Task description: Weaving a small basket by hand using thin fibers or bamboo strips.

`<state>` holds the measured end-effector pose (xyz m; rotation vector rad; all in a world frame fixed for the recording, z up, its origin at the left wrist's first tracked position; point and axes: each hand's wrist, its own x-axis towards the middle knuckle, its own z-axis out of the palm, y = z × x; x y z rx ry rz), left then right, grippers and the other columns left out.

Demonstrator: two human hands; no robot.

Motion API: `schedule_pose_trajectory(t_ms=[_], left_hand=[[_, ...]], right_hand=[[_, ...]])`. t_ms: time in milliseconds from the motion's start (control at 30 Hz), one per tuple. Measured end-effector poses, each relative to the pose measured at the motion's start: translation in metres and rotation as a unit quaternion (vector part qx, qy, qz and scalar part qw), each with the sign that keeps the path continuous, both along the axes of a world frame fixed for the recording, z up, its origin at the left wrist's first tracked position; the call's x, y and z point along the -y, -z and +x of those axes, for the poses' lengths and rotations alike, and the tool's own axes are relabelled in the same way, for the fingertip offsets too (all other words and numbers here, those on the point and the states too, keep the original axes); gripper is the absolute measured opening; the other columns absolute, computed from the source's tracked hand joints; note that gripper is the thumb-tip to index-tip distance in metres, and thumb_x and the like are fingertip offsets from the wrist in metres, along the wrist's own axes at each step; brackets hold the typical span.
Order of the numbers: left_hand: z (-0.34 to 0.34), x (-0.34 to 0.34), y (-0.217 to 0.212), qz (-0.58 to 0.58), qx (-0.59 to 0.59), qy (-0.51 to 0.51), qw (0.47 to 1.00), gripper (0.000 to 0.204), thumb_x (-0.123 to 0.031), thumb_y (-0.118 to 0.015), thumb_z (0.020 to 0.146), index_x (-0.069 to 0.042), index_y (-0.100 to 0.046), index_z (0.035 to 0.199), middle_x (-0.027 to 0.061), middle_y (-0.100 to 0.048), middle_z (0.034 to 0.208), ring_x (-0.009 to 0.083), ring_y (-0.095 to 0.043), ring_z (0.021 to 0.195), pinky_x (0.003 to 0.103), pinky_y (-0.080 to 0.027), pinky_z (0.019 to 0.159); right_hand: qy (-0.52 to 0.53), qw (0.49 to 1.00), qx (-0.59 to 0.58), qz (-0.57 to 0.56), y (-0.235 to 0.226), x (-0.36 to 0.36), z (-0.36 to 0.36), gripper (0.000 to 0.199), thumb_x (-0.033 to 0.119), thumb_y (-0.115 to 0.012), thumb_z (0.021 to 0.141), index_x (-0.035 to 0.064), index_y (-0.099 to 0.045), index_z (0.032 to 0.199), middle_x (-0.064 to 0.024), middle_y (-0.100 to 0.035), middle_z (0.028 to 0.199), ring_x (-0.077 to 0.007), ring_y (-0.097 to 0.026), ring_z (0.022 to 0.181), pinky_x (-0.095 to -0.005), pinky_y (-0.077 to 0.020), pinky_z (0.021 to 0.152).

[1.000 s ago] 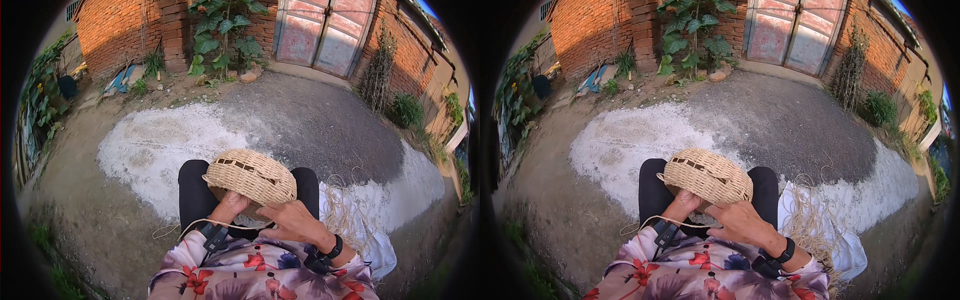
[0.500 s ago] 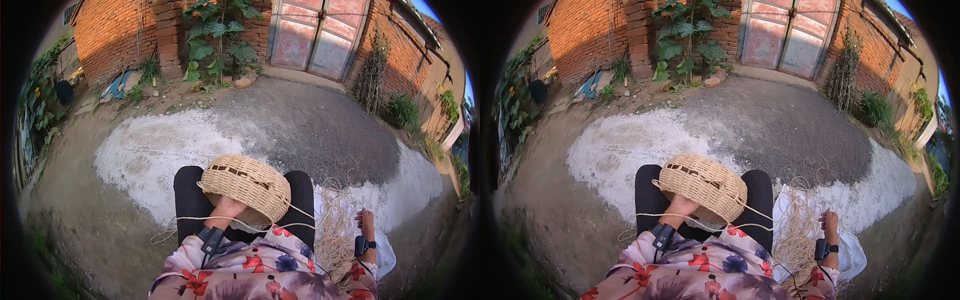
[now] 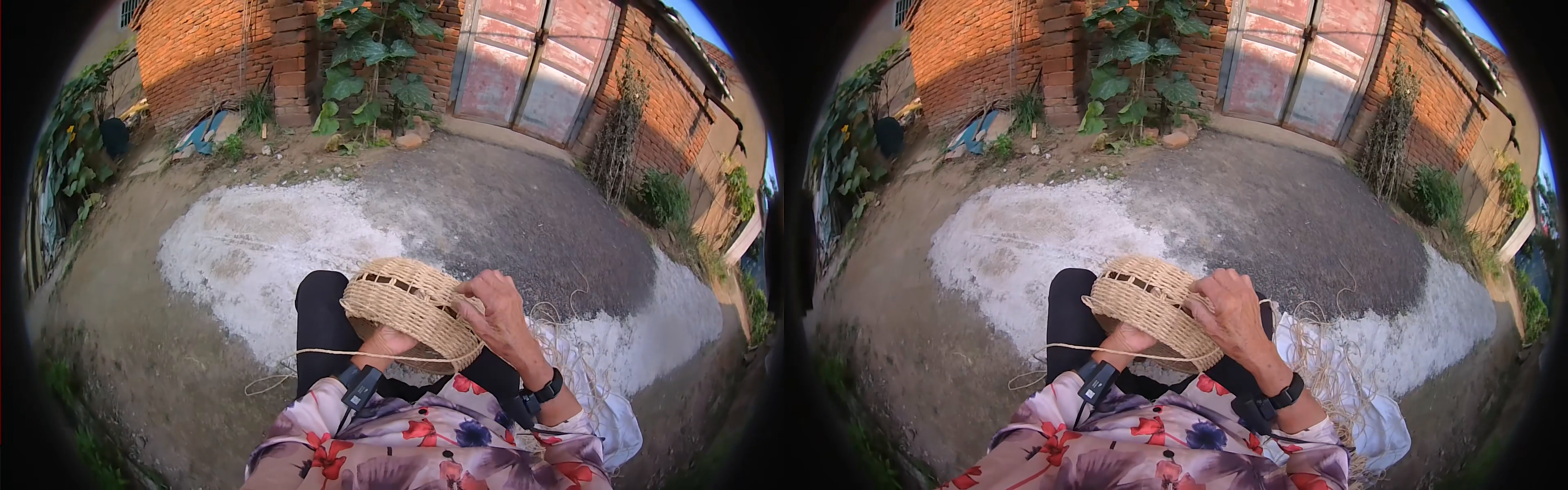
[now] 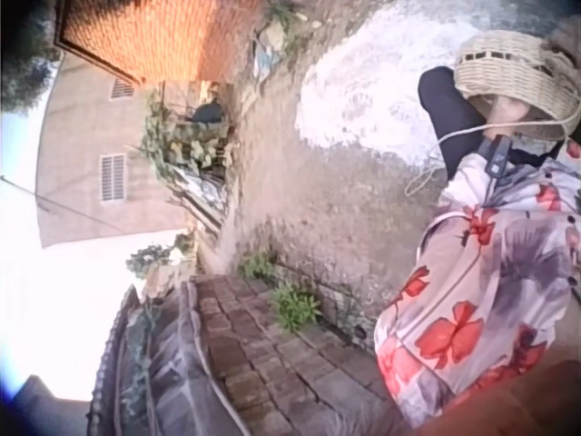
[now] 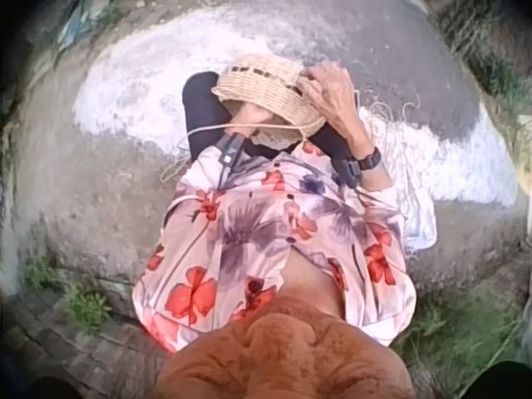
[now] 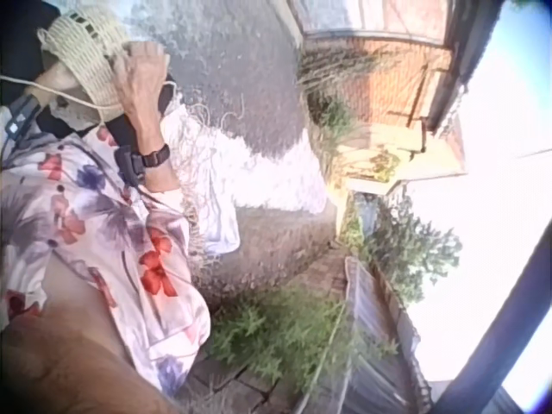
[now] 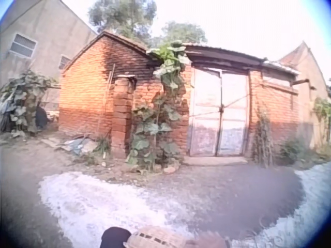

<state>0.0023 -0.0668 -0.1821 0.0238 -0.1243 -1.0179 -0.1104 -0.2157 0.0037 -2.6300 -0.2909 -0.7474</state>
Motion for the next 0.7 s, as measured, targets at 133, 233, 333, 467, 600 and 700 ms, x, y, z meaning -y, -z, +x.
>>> schedule_pose_trajectory(t_ms=[133,233,333,467,600,700], left_hand=[[-0.002,0.003,-0.009,0.036,0.037,-0.025,0.998,0.046,-0.032,-0.064,0.090,-0.008,-0.051,0.127,0.0099,-0.057,0.128,0.0239,-0.055,0.117,0.043,-0.043,0.105],[-0.001,0.000,-0.002,0.036,0.033,-0.031,0.998,0.043,-0.032,-0.062,0.091,-0.010,-0.053,0.126,0.0086,-0.058,0.126,0.0225,-0.057,0.114,0.042,-0.045,0.103],[-0.007,-0.005,-0.006,0.032,0.039,-0.041,0.998,0.042,-0.032,-0.063,0.091,-0.010,-0.053,0.126,0.0076,-0.058,0.126,0.0230,-0.056,0.116,0.042,-0.044,0.104],[-0.035,-0.035,-0.018,0.373,0.280,0.168,0.869,0.026,-0.028,-0.063,0.093,-0.009,-0.060,0.110,-0.0001,-0.062,0.093,0.0085,-0.059,0.079,0.024,-0.049,0.067],[-0.058,-0.083,-0.043,0.358,0.457,0.371,0.725,0.020,-0.025,-0.062,0.093,-0.007,-0.063,0.101,-0.0043,-0.053,0.073,0.0010,-0.041,0.054,0.018,-0.031,0.045],[-0.058,-0.092,-0.117,0.343,0.569,0.373,0.647,0.019,-0.024,-0.062,0.093,-0.006,-0.065,0.097,-0.0037,-0.055,0.071,0.0009,-0.044,0.053,0.018,-0.033,0.045]], right_hand=[[-0.035,0.998,-0.042,-0.011,0.015,-0.024,0.035,0.019,0.018,-0.069,0.078,0.0058,-0.062,0.091,-0.0094,-0.053,0.081,-0.0298,-0.054,0.082,-0.0412,-0.0412,0.074],[-0.060,0.997,-0.046,-0.026,0.010,-0.030,0.041,0.017,0.017,-0.067,0.078,0.0047,-0.061,0.089,-0.0110,-0.054,0.081,-0.0311,-0.054,0.083,-0.0421,-0.0417,0.074],[-0.054,0.995,-0.077,-0.039,0.014,-0.034,0.047,0.016,0.015,-0.066,0.077,0.0034,-0.060,0.086,-0.0130,-0.053,0.082,-0.0338,-0.054,0.086,-0.0434,-0.0422,0.075],[-0.049,0.998,-0.035,-0.037,0.027,-0.016,0.054,0.017,0.015,-0.066,0.081,0.0008,-0.059,0.087,-0.0094,-0.056,0.081,-0.0264,-0.056,0.080,-0.0387,-0.0439,0.071],[-0.128,0.882,-0.161,0.424,0.028,-0.021,0.059,0.016,0.016,-0.066,0.088,0.0013,-0.060,0.088,0.0003,-0.057,0.079,-0.0099,-0.052,0.073,-0.0275,-0.0431,0.066],[-0.129,0.819,-0.170,0.532,0.032,-0.015,0.055,0.014,0.016,-0.065,0.090,0.0029,-0.062,0.089,0.0028,-0.058,0.079,-0.0061,-0.050,0.072,-0.0237,-0.0425,0.065]])
